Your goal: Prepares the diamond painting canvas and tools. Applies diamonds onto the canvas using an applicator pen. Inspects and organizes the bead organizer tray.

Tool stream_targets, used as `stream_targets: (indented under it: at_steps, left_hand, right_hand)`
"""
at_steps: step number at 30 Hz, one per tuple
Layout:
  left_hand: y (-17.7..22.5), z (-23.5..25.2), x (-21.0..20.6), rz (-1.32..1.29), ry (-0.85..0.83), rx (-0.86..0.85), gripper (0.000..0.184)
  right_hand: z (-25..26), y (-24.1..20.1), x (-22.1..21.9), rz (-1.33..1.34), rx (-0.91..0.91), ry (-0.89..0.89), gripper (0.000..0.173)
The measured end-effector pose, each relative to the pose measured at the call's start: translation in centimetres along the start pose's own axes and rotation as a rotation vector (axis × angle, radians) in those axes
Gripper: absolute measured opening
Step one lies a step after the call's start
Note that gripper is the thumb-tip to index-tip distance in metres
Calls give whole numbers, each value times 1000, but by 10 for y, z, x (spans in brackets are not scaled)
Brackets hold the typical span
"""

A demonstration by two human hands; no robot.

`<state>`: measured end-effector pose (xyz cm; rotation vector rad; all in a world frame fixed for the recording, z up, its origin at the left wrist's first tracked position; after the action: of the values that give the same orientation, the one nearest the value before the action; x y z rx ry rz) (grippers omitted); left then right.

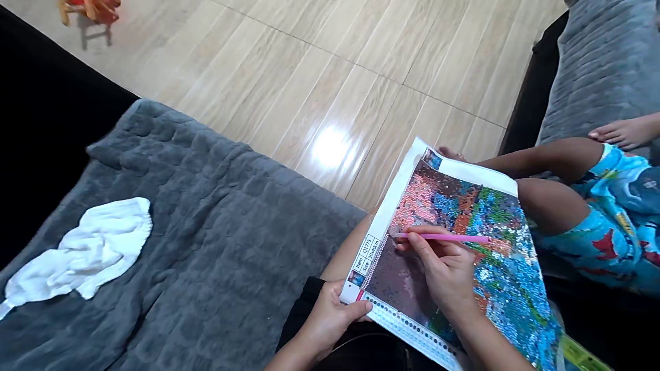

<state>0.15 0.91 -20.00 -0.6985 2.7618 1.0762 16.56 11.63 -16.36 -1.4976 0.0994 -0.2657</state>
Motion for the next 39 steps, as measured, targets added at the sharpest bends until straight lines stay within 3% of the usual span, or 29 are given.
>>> stream_targets:
  at_steps: [16, 39]
  left_hand:
    - [1, 0, 1, -9, 5, -4, 23]
    - [1, -1, 0, 12, 13, 8, 22]
  right_hand:
    - [0, -3, -1, -28, 32, -5, 13]
    - [1, -7, -4, -129, 241, -42, 10]
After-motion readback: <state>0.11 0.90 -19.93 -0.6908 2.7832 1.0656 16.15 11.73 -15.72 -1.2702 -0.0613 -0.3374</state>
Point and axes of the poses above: each hand's wrist, its own z-axis towards the middle knuckle, its own x-axis out of the back of the hand, y = z × x, the point moved 6 cm from there along z, towards the middle knuckle, and after that the axes turned 15 degrees about y, right-handed, at the moved point
